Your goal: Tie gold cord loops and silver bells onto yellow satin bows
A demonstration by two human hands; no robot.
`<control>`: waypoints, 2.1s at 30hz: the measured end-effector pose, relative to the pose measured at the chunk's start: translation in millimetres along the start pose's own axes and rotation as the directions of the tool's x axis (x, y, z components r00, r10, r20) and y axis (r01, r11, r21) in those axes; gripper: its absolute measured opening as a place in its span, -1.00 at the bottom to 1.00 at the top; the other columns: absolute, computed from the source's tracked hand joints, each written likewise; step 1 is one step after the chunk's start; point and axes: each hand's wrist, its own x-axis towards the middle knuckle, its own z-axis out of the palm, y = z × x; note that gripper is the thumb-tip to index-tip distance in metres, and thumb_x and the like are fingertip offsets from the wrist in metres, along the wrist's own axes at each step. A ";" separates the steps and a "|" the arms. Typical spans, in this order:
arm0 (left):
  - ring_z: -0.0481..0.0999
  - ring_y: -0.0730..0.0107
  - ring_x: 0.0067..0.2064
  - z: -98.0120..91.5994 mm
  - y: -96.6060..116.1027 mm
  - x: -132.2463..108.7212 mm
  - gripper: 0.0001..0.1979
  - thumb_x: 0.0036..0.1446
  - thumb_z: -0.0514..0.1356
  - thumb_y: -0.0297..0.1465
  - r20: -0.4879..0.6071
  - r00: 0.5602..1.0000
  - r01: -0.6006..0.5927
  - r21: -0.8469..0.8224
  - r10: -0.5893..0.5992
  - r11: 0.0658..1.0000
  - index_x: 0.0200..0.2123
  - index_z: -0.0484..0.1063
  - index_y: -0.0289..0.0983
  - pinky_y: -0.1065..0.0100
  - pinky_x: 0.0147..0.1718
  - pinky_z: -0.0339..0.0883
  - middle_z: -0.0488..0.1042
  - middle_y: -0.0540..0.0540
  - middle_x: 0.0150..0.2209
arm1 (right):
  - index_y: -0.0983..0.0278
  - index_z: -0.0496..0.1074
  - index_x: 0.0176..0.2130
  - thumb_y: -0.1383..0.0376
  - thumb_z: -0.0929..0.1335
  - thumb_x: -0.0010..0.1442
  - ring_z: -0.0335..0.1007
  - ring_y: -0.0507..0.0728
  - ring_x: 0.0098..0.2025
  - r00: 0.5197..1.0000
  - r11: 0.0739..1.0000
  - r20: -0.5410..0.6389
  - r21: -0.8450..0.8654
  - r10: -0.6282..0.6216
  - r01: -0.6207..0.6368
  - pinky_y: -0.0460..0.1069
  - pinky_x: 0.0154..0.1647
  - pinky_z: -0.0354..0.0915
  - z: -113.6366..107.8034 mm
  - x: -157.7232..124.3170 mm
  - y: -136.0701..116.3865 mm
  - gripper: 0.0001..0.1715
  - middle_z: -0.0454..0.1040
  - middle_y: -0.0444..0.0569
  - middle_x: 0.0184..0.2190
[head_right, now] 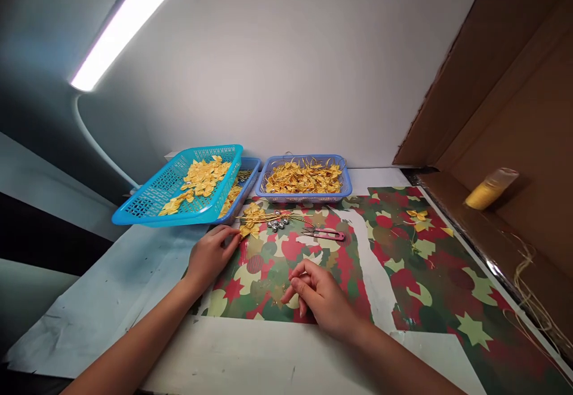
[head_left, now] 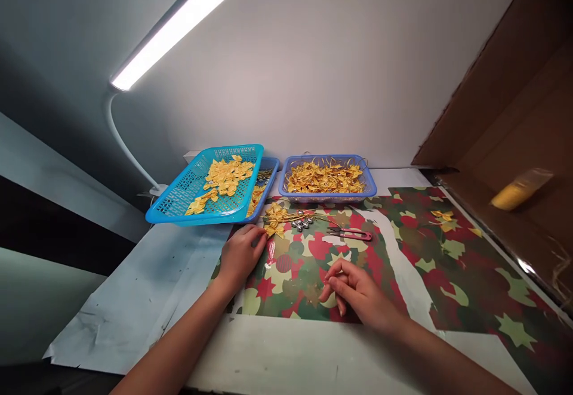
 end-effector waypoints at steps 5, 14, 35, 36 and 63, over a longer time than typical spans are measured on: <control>0.43 0.36 -0.40 -6.8 20.7 -3.3 -0.79 0.19 0.14 -0.29 -0.139 0.989 0.040 -0.109 -0.055 0.993 -0.32 0.51 -0.27 0.39 -0.41 0.29 0.43 -0.07 -0.40 | 0.25 0.35 -0.33 -0.01 0.38 0.18 0.33 -0.03 -0.55 0.995 0.995 -0.104 0.103 -0.008 0.019 -0.07 -0.45 0.25 1.3 4.6 -1.2 -0.62 0.54 -0.09 -0.43; 0.46 0.43 -0.52 12.5 100.1 -18.4 -0.87 0.15 0.21 -0.36 0.177 0.984 0.138 -0.685 -0.021 0.715 -0.35 0.54 -0.27 0.45 -0.54 0.31 0.55 -0.05 -0.48 | 0.25 0.52 -0.37 0.06 0.55 -0.09 0.50 0.06 -0.29 0.956 0.868 -0.283 0.490 0.074 0.077 -0.01 -0.22 0.43 2.7 10.1 -10.3 -0.63 0.56 -0.02 -0.24; 0.39 0.61 -0.54 33.3 101.0 -13.2 -0.71 -0.02 0.41 -0.37 0.661 0.750 0.658 -0.745 0.012 -0.112 -0.41 0.30 -0.26 0.53 -0.53 0.39 0.38 0.12 -0.51 | 0.22 0.58 -0.36 0.14 0.46 0.09 0.47 0.03 -0.50 0.852 0.987 -0.499 -0.055 -0.157 0.150 -0.11 -0.49 0.41 -19.3 1.6 -17.6 -0.80 0.54 -0.10 -0.54; 0.41 0.61 -0.54 34.1 101.1 -13.5 -0.71 -0.03 0.41 -0.38 0.672 0.741 0.669 -0.735 0.015 -0.111 -0.45 0.31 -0.28 0.54 -0.53 0.39 0.40 0.11 -0.52 | 0.23 0.57 -0.37 0.13 0.46 0.10 0.46 0.02 -0.52 0.873 0.990 -0.467 -0.052 -0.139 0.130 -0.12 -0.52 0.39 -18.3 1.4 -18.3 -0.79 0.53 -0.10 -0.55; 0.61 0.44 -0.35 31.9 103.6 -16.1 -0.73 -0.19 0.49 -0.45 0.812 0.574 0.776 -0.500 0.103 -0.385 -0.32 0.63 -0.22 0.45 -0.30 0.48 0.66 -0.06 -0.33 | 0.25 0.49 -0.34 0.41 0.31 0.22 0.40 0.00 -0.50 0.858 0.780 -0.215 -0.558 -0.466 0.284 -0.11 -0.49 0.28 -9.9 -2.1 -16.2 -0.84 0.55 -0.12 -0.49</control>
